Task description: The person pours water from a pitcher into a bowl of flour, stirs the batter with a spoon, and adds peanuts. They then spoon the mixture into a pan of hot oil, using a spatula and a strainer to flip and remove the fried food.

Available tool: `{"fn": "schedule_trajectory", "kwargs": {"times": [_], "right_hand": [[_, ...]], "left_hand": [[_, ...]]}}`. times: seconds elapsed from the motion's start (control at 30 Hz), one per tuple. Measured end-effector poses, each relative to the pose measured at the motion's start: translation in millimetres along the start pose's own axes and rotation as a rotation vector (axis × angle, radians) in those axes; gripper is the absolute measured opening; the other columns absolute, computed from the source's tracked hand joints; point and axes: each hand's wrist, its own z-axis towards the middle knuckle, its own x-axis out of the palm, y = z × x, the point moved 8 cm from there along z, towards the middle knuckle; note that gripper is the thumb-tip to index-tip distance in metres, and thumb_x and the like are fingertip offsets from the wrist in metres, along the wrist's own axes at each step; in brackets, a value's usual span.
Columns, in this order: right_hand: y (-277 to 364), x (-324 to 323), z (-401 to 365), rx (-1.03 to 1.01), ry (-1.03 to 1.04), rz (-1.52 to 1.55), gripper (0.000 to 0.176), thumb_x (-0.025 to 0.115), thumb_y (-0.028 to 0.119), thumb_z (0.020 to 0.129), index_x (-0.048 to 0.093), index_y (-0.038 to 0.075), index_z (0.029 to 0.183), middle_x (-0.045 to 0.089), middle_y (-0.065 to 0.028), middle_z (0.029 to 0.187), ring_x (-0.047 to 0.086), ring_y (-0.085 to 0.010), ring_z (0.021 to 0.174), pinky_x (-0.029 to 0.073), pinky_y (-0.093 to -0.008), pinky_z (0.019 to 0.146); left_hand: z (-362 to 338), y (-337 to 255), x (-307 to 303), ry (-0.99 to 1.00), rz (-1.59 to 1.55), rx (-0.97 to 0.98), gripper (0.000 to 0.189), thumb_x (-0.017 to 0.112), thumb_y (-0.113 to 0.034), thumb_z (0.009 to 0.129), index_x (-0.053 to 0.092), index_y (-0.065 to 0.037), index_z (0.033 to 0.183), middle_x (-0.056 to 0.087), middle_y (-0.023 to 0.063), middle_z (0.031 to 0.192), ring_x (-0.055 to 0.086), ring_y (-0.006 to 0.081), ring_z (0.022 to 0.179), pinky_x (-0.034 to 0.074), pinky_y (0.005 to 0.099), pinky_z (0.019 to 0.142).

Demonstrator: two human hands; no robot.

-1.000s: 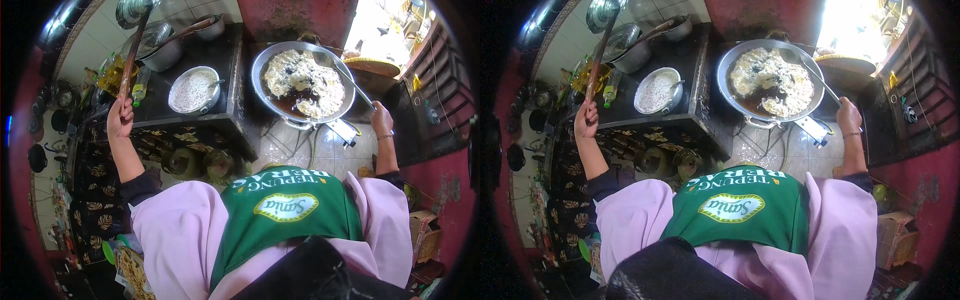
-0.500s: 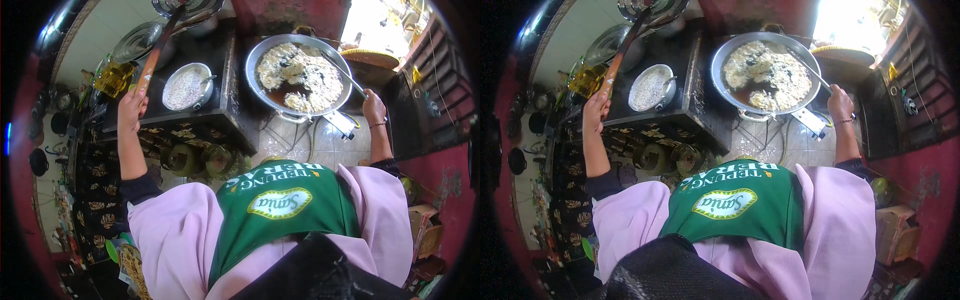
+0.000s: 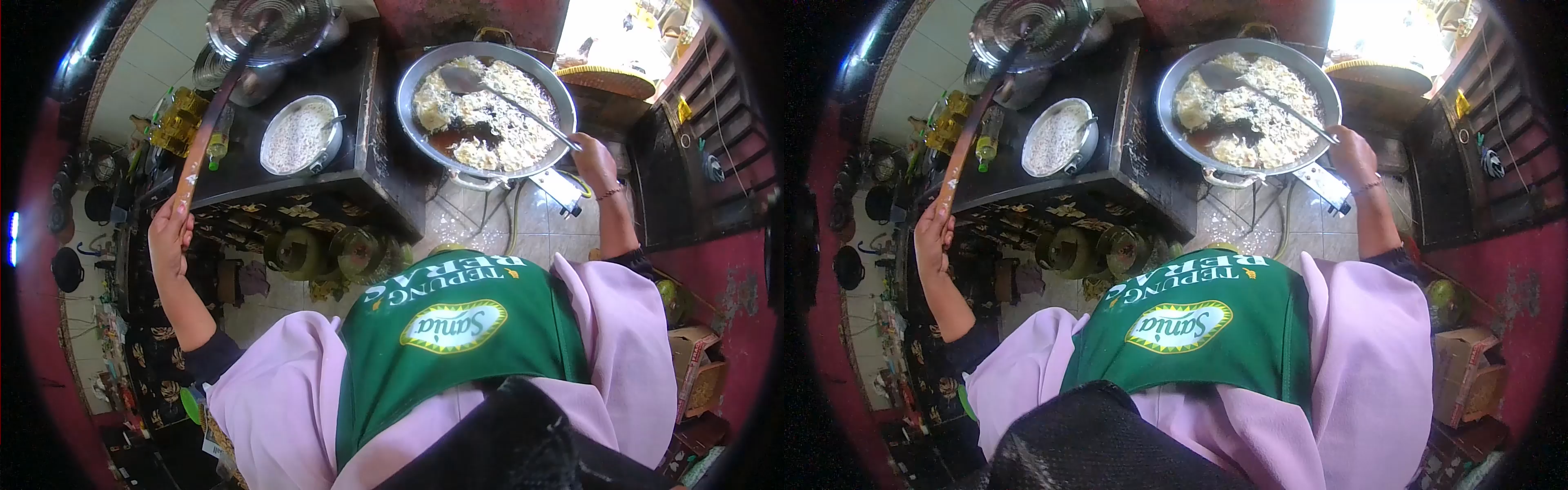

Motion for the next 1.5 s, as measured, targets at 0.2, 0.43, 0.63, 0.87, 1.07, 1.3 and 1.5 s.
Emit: {"fn": "schedule_trajectory", "kwargs": {"times": [0.2,0.43,0.63,0.87,1.07,1.3,1.5], "right_hand": [[44,47,21,-0.118,0.062,-0.021,0.034,0.045,0.011,0.078,0.063,0.021,0.105,0.062,-0.0123,0.101,0.059,-0.0296,0.095,0.046,-0.0382,0.081],[22,-29,-2,-0.146,0.084,0.057,0.030,0.052,0.011,0.074,0.065,0.011,0.101,0.063,-0.0142,0.100,0.060,-0.0276,0.095,0.046,-0.0353,0.081],[-7,-31,-26,-0.273,0.194,-0.036,0.030,0.055,0.009,0.072,0.066,0.012,0.100,0.064,-0.0135,0.095,0.060,-0.0287,0.092,0.046,-0.0361,0.079],[-16,7,14,-0.173,0.149,0.175,0.030,0.053,0.008,0.074,0.065,0.013,0.101,0.063,-0.0138,0.099,0.059,-0.0285,0.095,0.046,-0.0361,0.081],[28,67,75,-0.185,0.042,0.104,0.031,0.048,0.012,0.077,0.064,0.016,0.103,0.062,-0.0178,0.100,0.058,-0.0336,0.097,0.045,-0.0390,0.084],[14,64,105,-0.061,0.034,0.105,0.033,0.048,0.014,0.078,0.064,0.019,0.106,0.062,-0.0146,0.105,0.059,-0.0291,0.100,0.046,-0.0372,0.083],[-37,14,66,-0.240,0.195,0.241,0.031,0.057,0.009,0.071,0.065,0.009,0.101,0.063,-0.0178,0.095,0.061,-0.0308,0.091,0.046,-0.0357,0.079]], "left_hand": [[-16,3,-8,-0.067,-0.171,0.034,0.033,0.053,-0.019,0.089,0.050,0.001,0.116,0.048,0.0001,0.067,0.037,0.0006,0.046,0.030,0.0115,0.039],[-43,-13,22,0.122,-0.563,0.115,0.039,0.052,-0.013,0.089,0.040,0.005,0.121,0.049,0.0061,0.083,0.047,0.0040,0.062,0.041,0.0127,0.049],[-73,-30,94,0.516,-1.060,0.029,0.054,0.051,0.003,0.082,0.021,0.010,0.127,0.037,0.0131,0.107,0.050,0.0133,0.086,0.054,0.0226,0.065],[-100,-21,166,0.563,-1.020,-0.113,0.057,0.051,0.005,0.072,0.026,0.007,0.123,0.039,0.0124,0.094,0.046,0.0068,0.055,0.043,0.0154,0.044],[-119,4,228,0.462,-0.723,-0.160,0.062,0.056,-0.003,0.074,0.030,-0.005,0.131,0.046,0.0061,0.084,0.041,0.0033,0.047,0.035,0.0145,0.039],[-140,36,265,0.343,-0.528,-0.193,0.058,0.050,-0.002,0.083,0.028,-0.010,0.137,0.048,0.0011,0.079,0.038,0.0028,0.046,0.033,0.0157,0.039],[-155,56,276,0.238,-0.306,-0.170,0.056,0.046,-0.001,0.085,0.027,-0.008,0.137,0.048,0.0009,0.078,0.039,0.0033,0.047,0.034,0.0169,0.040]]}}
